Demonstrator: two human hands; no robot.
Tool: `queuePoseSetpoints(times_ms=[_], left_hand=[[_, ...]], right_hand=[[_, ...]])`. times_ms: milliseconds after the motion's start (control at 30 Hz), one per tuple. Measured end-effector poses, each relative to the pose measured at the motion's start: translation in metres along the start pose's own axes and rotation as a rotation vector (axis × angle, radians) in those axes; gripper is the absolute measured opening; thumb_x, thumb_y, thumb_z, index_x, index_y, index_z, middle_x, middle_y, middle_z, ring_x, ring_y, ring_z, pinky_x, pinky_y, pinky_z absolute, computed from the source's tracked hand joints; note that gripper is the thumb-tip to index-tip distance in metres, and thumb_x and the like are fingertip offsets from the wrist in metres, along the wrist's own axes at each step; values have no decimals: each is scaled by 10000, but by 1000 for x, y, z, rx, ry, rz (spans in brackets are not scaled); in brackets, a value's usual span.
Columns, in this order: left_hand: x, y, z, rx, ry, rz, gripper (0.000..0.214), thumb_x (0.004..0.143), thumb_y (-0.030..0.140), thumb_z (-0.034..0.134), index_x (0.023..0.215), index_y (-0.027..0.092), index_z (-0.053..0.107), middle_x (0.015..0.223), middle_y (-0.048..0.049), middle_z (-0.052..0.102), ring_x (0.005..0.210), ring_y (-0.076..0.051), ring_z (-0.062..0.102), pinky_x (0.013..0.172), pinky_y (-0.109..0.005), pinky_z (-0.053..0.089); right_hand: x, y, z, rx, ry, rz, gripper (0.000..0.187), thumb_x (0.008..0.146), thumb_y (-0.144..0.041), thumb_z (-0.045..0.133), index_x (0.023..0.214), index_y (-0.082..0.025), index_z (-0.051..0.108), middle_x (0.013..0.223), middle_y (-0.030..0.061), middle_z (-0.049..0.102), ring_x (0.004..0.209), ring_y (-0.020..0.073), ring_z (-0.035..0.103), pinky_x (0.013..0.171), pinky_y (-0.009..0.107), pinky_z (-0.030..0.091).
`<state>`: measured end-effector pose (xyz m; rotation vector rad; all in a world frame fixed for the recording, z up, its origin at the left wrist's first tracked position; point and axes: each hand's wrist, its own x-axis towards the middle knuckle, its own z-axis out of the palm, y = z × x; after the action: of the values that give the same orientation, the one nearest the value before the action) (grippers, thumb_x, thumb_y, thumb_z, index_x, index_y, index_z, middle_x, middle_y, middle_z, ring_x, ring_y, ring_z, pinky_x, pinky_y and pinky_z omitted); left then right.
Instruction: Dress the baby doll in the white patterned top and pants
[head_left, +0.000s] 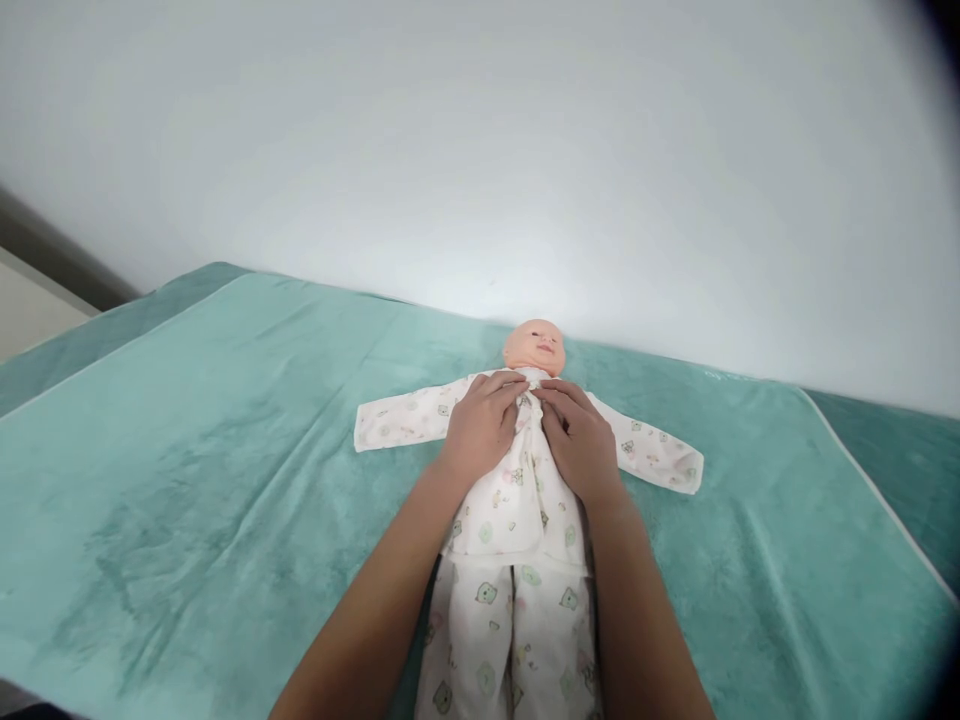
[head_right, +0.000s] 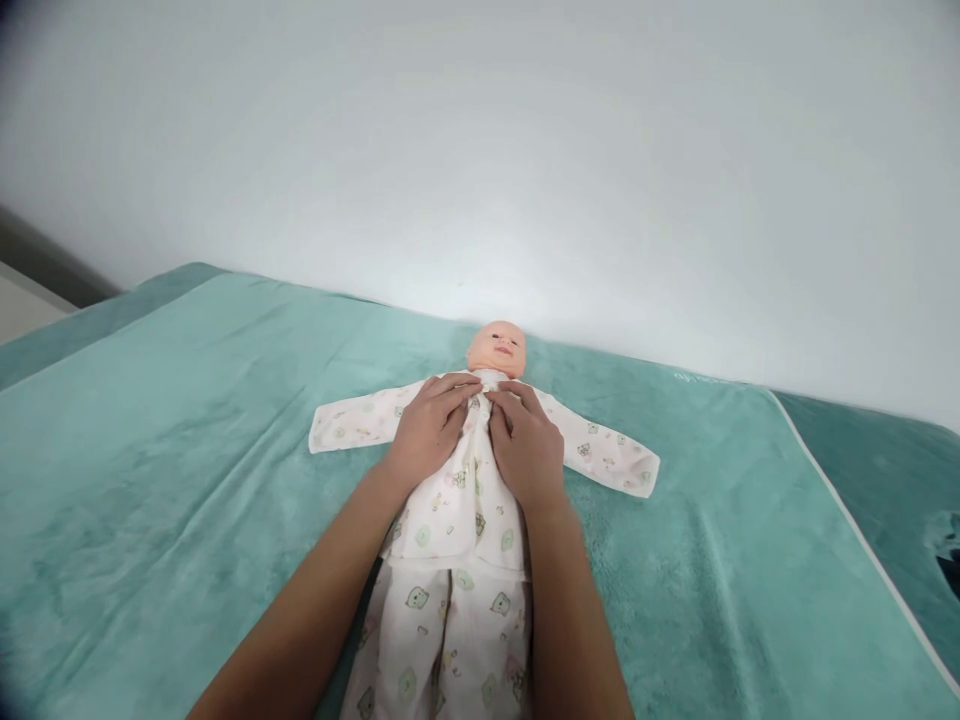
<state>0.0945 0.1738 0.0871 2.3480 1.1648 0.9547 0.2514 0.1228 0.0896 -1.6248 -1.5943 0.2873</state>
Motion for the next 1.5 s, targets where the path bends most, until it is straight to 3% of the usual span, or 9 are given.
queuePoseSetpoints(times_ms=[300, 467, 633, 800, 1000, 1200, 1267, 1400, 1500], left_hand=[[0, -3, 3, -56, 32, -18, 419, 962, 130, 370, 1249, 247, 653, 1325, -30, 621, 1211, -210, 544, 1039, -387, 468], [3, 0, 2, -76, 46, -43, 392, 955, 132, 397, 1231, 242, 653, 1299, -35, 631, 1201, -213, 546, 1053, -383, 440], [-9, 17, -5, -219, 77, -76, 240, 946, 211, 481, 1074, 227, 683, 1104, -49, 663, 1033, -189, 592, 918, -332, 481], [-31, 27, -15, -343, -6, -120, 176, 910, 199, 499, 933, 210, 673, 888, -15, 631, 786, -141, 553, 735, -276, 449], [-37, 27, -27, -406, -170, -116, 111, 867, 212, 550, 834, 201, 655, 884, -16, 623, 767, -137, 524, 693, -266, 435], [-39, 24, -36, -534, -319, -92, 79, 847, 269, 634, 866, 218, 691, 1048, -48, 592, 995, -179, 570, 798, -273, 502], [-39, 23, -37, -550, -353, -90, 86, 840, 294, 660, 884, 231, 698, 1067, -47, 571, 1039, -187, 559, 814, -273, 511], [-38, 23, -39, -561, -377, -95, 84, 839, 310, 678, 839, 227, 693, 1047, -40, 558, 1020, -179, 549, 798, -266, 496], [-37, 24, -41, -651, -387, -118, 120, 847, 304, 670, 792, 198, 658, 1021, -37, 556, 931, -156, 550, 765, -261, 470]], right_hand=[[0, 0, -2, -74, -57, 6, 356, 986, -363, 425, 1248, -367, 666, 1439, 1, 552, 1043, 233, 668, 761, 356, 529], [3, -2, -3, -29, -38, 59, 325, 966, -364, 455, 1221, -340, 655, 1391, 23, 575, 1063, 235, 651, 808, 365, 509], [-7, -19, 1, 35, 136, 63, 240, 923, -357, 493, 1073, -237, 637, 1184, 85, 626, 702, 158, 593, 728, 347, 477], [-38, -28, 6, -4, 101, 42, 157, 905, -390, 519, 854, -242, 525, 818, 15, 583, 650, 162, 520, 626, 303, 400], [-72, -23, -10, 34, -34, 82, 137, 851, -322, 569, 942, -235, 514, 880, -2, 563, 598, 124, 475, 614, 284, 394], [-70, -20, -11, 128, 4, 102, 69, 882, -288, 552, 890, -223, 574, 840, -22, 539, 646, 118, 458, 652, 271, 375], [-69, -15, -8, 220, 12, 154, 130, 904, -332, 555, 849, -219, 589, 789, -24, 547, 678, 128, 475, 662, 269, 377], [-67, -4, -6, 478, 8, 324, 190, 886, -405, 603, 872, -216, 609, 775, -23, 571, 713, 135, 500, 669, 258, 398], [-67, -2, -8, 525, 67, 346, 175, 843, -380, 649, 882, -222, 585, 756, -31, 549, 672, 127, 480, 617, 247, 380]])
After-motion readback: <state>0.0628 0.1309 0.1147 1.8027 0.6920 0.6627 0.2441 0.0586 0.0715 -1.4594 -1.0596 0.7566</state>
